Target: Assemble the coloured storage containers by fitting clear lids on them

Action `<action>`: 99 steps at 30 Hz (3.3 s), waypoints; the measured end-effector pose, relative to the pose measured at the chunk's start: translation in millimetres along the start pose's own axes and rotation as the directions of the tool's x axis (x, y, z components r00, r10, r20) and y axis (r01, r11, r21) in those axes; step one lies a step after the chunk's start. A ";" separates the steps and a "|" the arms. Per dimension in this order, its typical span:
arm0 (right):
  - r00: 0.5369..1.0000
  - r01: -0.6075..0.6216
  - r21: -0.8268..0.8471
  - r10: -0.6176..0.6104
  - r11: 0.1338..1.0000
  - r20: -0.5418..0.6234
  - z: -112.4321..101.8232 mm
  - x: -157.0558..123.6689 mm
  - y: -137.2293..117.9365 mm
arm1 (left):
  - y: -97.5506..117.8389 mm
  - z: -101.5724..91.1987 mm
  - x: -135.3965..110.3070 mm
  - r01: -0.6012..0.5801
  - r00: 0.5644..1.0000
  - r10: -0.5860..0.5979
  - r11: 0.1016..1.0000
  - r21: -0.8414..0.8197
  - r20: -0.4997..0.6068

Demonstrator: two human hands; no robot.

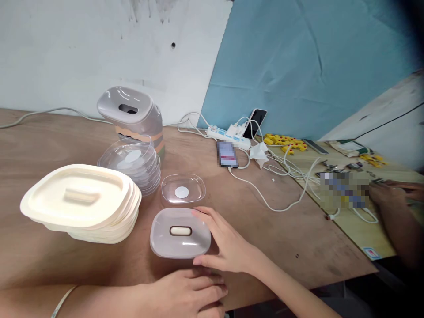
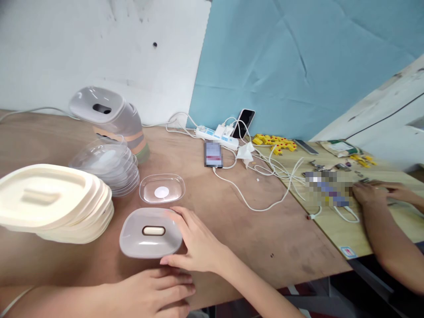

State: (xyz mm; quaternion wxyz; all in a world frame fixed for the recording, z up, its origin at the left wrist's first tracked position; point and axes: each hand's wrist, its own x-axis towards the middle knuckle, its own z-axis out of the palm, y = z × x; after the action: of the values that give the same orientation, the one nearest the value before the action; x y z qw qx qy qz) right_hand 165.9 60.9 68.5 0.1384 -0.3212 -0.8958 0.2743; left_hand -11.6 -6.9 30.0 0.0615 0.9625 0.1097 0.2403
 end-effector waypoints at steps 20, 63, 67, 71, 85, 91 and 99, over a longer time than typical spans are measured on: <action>0.991 0.014 -0.325 -0.057 0.945 -0.124 -29.3 57.1 36.5 | 0.3 8.8 -2.5 0.010 1.000 -0.010 1.000 -0.006 -0.028; 0.731 -0.369 0.551 0.600 0.748 -0.325 -31.4 50.3 83.4 | -0.7 12.0 -1.0 0.049 0.997 -0.054 0.995 -0.084 -0.049; 0.873 -0.380 0.357 0.458 0.853 -0.166 -32.0 46.4 70.8 | -1.2 5.3 -0.4 0.013 0.999 -0.011 0.997 -0.075 0.034; 0.922 -0.336 0.141 0.355 0.931 -0.153 -30.8 46.9 65.0 | -1.6 -1.9 0.4 0.015 0.997 -0.009 0.996 -0.085 0.072; 0.998 0.065 0.070 -0.063 0.995 -0.029 -3.1 34.6 -16.4 | 0.2 -17.9 2.8 0.045 0.981 -0.027 0.995 -0.088 0.193; 0.999 -0.013 0.038 0.011 0.999 0.053 -8.1 30.6 -24.5 | 0.5 -16.7 2.7 0.044 0.977 -0.015 0.990 -0.132 0.211; 0.987 -0.059 -0.093 0.072 0.994 0.146 -8.3 28.2 -31.8 | 2.6 -19.3 3.2 0.105 0.961 -0.062 0.983 -0.147 0.269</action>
State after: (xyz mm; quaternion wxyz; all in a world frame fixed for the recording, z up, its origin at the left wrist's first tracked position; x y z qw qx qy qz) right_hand 132.2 62.2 95.7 0.0476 -0.3349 -0.9038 0.2622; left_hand -17.6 -7.4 48.8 0.1629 0.9723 0.1216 0.1156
